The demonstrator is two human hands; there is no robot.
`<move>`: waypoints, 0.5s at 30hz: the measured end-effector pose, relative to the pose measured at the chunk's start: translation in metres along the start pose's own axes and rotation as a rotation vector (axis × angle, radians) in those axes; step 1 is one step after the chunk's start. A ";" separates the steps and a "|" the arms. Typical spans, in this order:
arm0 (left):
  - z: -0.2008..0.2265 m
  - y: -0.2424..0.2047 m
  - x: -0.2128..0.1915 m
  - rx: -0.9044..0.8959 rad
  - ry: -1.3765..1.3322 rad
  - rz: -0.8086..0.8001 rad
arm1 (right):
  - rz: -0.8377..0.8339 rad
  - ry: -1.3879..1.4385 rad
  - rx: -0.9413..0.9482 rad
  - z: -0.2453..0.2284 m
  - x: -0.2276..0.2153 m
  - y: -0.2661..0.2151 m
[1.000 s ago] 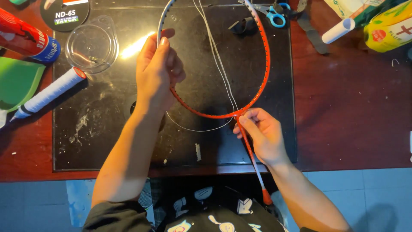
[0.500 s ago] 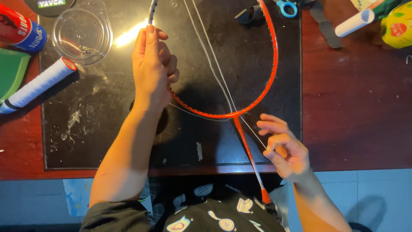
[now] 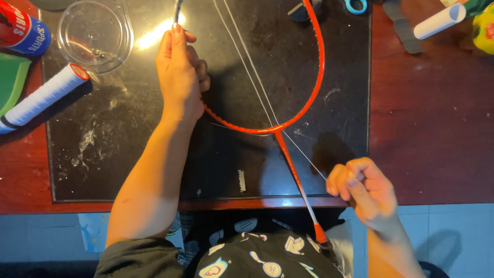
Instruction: The person strings a red badminton racket frame by hand, threading a white string through the grommets. They pull the string taut and weave it across the frame to create the vertical lines of the racket's mesh.
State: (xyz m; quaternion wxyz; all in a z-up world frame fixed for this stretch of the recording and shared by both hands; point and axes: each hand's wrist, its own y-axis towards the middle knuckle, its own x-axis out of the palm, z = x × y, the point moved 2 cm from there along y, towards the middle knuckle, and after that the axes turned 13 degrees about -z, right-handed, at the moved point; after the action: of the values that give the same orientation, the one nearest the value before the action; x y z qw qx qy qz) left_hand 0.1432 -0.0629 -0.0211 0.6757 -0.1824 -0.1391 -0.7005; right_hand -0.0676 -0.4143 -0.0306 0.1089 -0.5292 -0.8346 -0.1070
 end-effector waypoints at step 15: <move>0.000 0.006 -0.006 0.023 0.074 0.067 | 0.332 -0.249 0.351 -0.020 -0.082 -0.072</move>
State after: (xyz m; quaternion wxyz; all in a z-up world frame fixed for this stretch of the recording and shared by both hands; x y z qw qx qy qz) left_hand 0.1491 -0.0582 -0.0239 0.7055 -0.1532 -0.1160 -0.6822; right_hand -0.0972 -0.5205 -0.0402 0.1116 -0.6410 -0.7490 0.1248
